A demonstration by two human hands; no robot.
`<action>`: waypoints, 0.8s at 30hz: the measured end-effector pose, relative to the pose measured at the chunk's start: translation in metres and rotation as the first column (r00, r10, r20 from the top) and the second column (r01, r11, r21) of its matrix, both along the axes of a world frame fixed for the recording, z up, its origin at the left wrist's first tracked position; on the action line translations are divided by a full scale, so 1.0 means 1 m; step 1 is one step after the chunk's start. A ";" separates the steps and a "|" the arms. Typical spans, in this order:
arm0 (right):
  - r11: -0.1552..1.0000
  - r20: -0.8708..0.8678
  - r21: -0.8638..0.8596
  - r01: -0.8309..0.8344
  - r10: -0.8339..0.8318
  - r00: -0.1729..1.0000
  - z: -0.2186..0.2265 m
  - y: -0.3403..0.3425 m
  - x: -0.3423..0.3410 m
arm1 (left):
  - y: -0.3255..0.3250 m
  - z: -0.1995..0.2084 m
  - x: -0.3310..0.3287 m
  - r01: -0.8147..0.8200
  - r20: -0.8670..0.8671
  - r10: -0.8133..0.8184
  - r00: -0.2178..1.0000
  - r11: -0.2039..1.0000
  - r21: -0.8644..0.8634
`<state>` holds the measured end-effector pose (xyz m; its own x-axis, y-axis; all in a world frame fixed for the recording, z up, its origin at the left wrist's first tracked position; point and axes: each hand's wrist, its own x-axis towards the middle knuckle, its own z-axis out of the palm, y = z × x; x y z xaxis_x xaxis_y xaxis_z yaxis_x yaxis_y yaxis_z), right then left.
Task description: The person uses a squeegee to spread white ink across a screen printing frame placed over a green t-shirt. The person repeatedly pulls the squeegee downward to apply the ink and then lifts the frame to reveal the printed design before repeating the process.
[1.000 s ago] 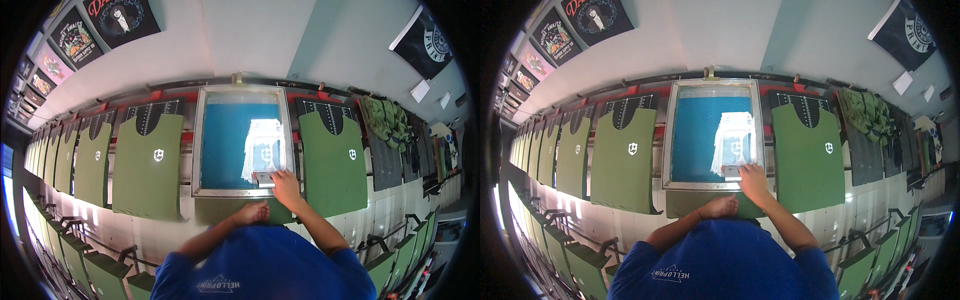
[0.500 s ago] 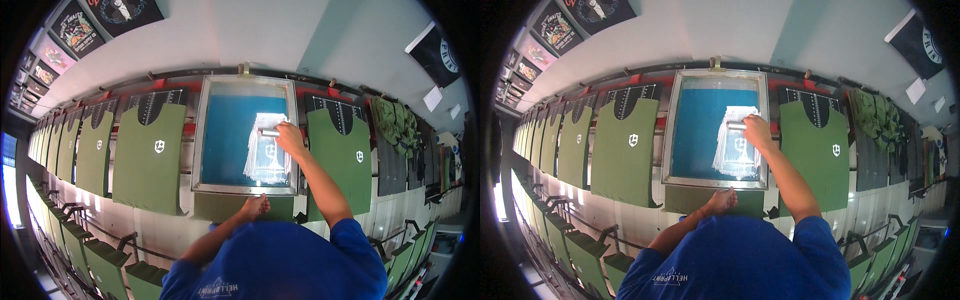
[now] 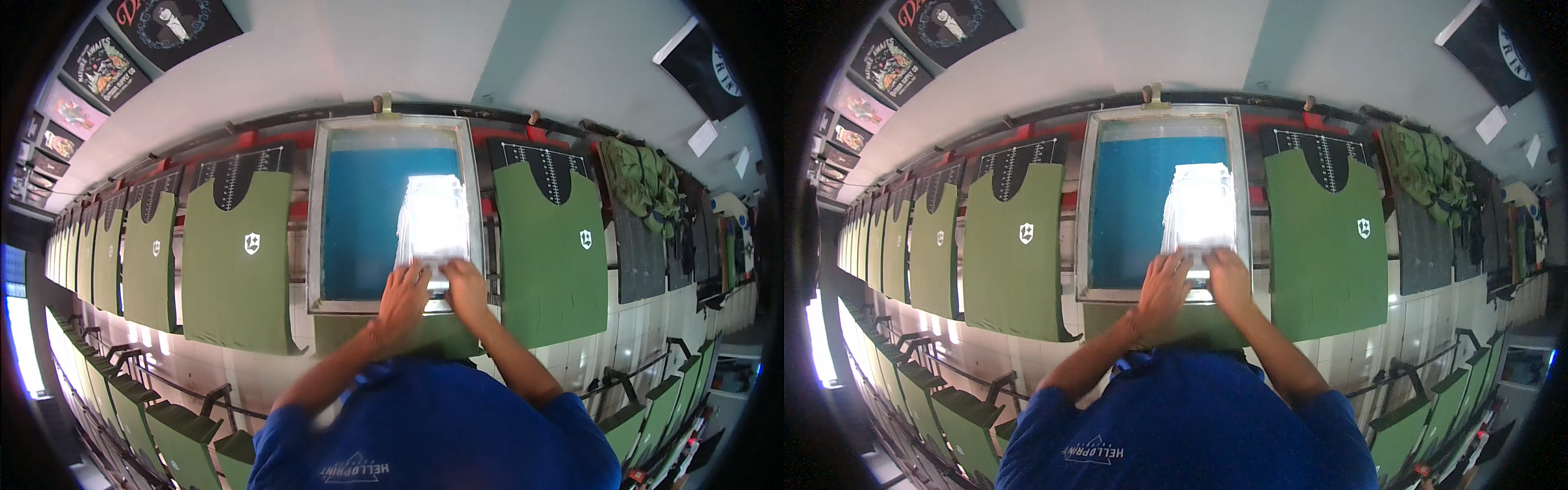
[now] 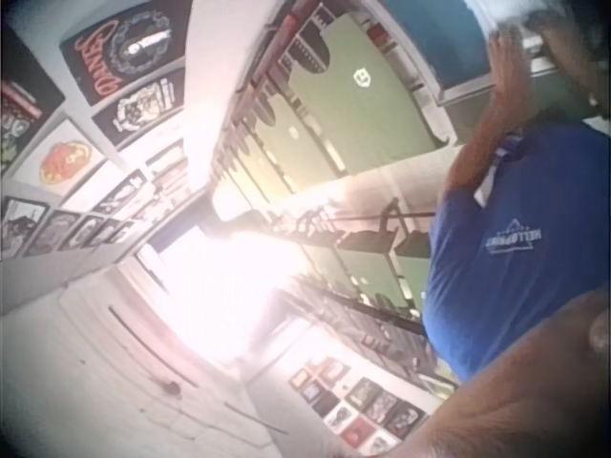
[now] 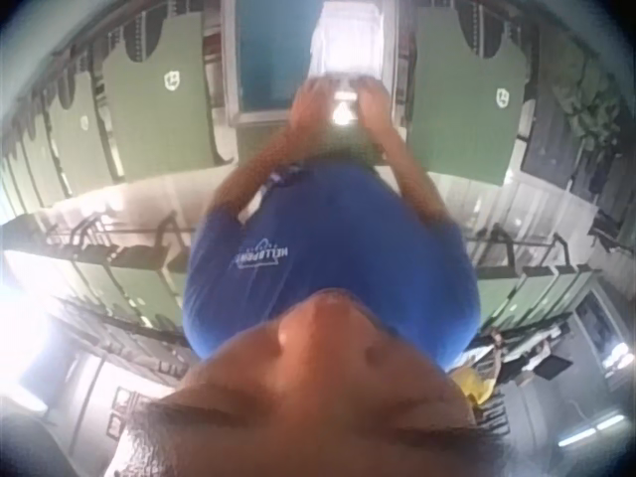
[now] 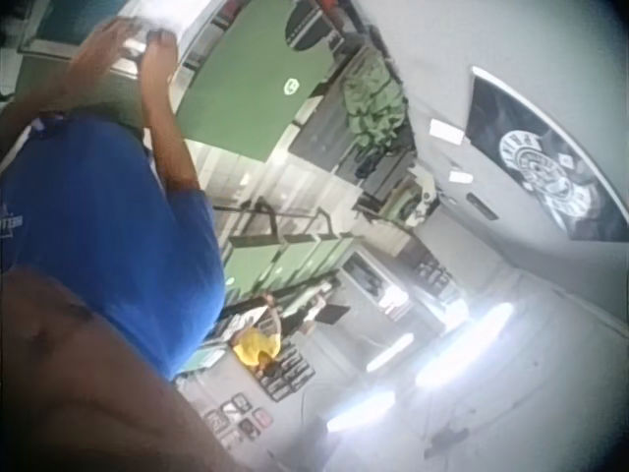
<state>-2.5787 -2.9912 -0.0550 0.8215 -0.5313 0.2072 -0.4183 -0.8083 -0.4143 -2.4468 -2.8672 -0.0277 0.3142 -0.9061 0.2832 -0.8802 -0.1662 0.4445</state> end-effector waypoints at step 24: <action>0.989 0.028 -0.145 0.027 -0.023 0.999 -0.002 -0.061 0.054 | -0.076 -0.040 0.059 0.220 -0.148 -0.242 0.959 0.964 -0.150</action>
<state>-2.5243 -3.0522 -0.0569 0.8014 -0.5143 0.3055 -0.4297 -0.8502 -0.3041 -2.3881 -2.9433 -0.0676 0.1522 -0.9180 0.3663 -0.8013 0.1024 0.5895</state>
